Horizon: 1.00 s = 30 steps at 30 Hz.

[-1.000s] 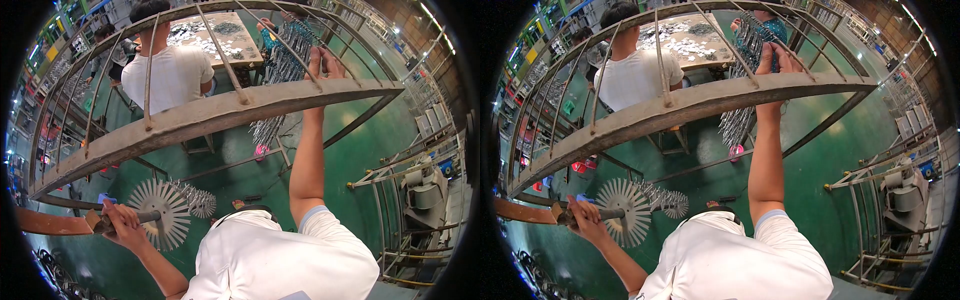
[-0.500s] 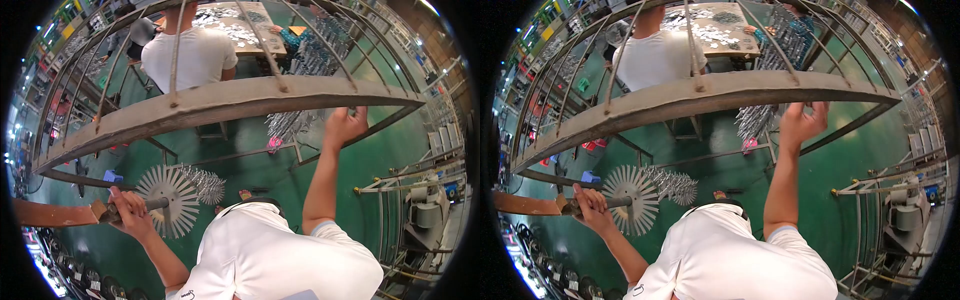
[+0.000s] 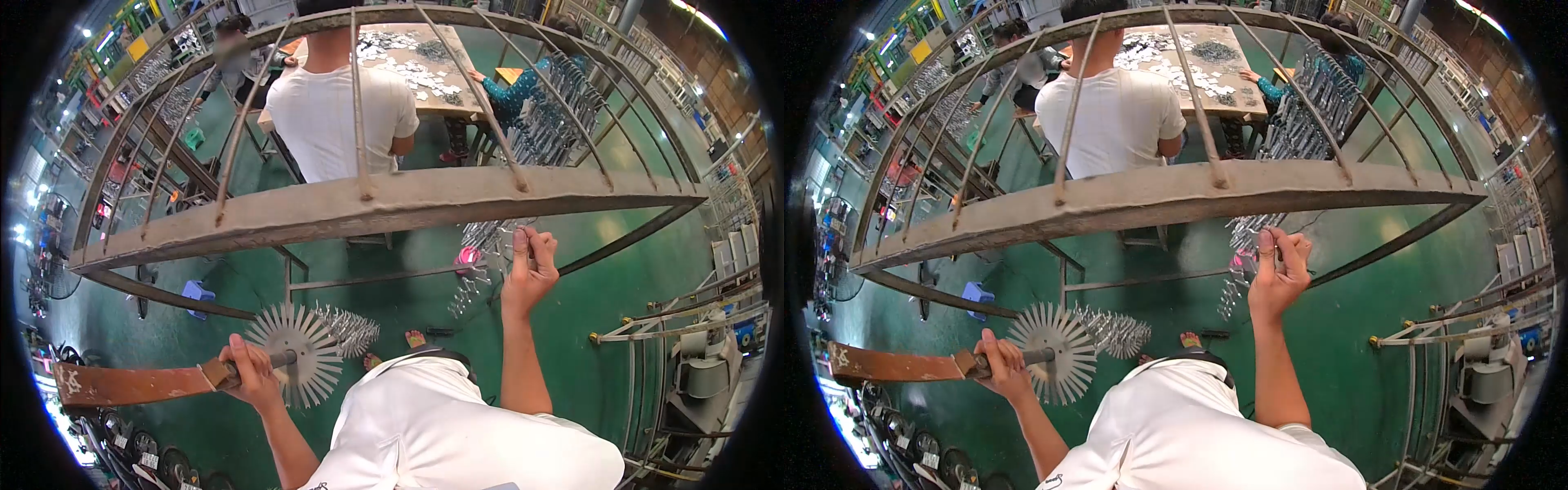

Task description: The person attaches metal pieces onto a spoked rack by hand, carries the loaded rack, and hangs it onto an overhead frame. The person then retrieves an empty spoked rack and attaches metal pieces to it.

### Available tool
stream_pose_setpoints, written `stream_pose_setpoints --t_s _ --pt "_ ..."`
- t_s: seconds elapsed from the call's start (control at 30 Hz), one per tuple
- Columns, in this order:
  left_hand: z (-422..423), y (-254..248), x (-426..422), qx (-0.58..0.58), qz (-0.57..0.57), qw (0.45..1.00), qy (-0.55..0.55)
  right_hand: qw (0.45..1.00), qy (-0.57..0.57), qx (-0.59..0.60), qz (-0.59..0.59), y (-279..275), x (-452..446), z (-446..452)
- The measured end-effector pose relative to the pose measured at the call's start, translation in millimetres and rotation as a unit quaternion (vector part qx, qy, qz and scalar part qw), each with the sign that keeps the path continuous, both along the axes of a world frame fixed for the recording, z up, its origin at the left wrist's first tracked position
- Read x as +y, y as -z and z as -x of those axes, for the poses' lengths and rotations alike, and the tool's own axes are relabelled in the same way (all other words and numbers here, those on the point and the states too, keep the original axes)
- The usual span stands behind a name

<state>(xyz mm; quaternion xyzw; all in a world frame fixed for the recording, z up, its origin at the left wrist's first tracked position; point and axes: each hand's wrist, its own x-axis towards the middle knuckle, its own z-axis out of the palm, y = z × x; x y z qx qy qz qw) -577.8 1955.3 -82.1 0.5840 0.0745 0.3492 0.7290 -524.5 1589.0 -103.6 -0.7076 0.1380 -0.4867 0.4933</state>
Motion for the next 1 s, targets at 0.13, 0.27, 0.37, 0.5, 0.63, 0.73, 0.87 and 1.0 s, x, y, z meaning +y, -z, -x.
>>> stream_pose_setpoints --t_s 0.13,0.27,0.37,0.5,0.63,0.73,0.87,1.0 --pt "2 9 5 0.016 0.005 1.0 -0.003 0.999 -0.035 -0.013 -0.031 18 -1 -26" --pt "3 16 8 0.008 -0.006 1.0 0.005 0.999 -0.043 -0.031 0.002 42 -14 -62" --pt "4 19 13 0.026 -0.024 0.999 -0.023 0.997 -0.043 -0.071 0.0 34 -9 -93" --pt "-5 25 11 0.034 -0.027 0.997 -0.061 1.0 -0.011 -0.007 0.024 19 -21 -143" --pt "-3 35 16 0.05 -0.014 0.991 -0.127 0.998 -0.038 -0.051 -0.021 25 -22 -195" --pt "-7 41 14 0.051 -0.002 0.984 -0.169 0.999 -0.017 -0.044 -0.022 29 -33 -246" --pt "-9 42 12 0.041 -0.015 0.976 -0.215 0.997 -0.02 -0.062 -0.03 41 -38 -306" --pt "-7 50 10 0.047 -0.019 0.965 -0.259 0.997 0.02 -0.075 0.027 42 -55 -355"
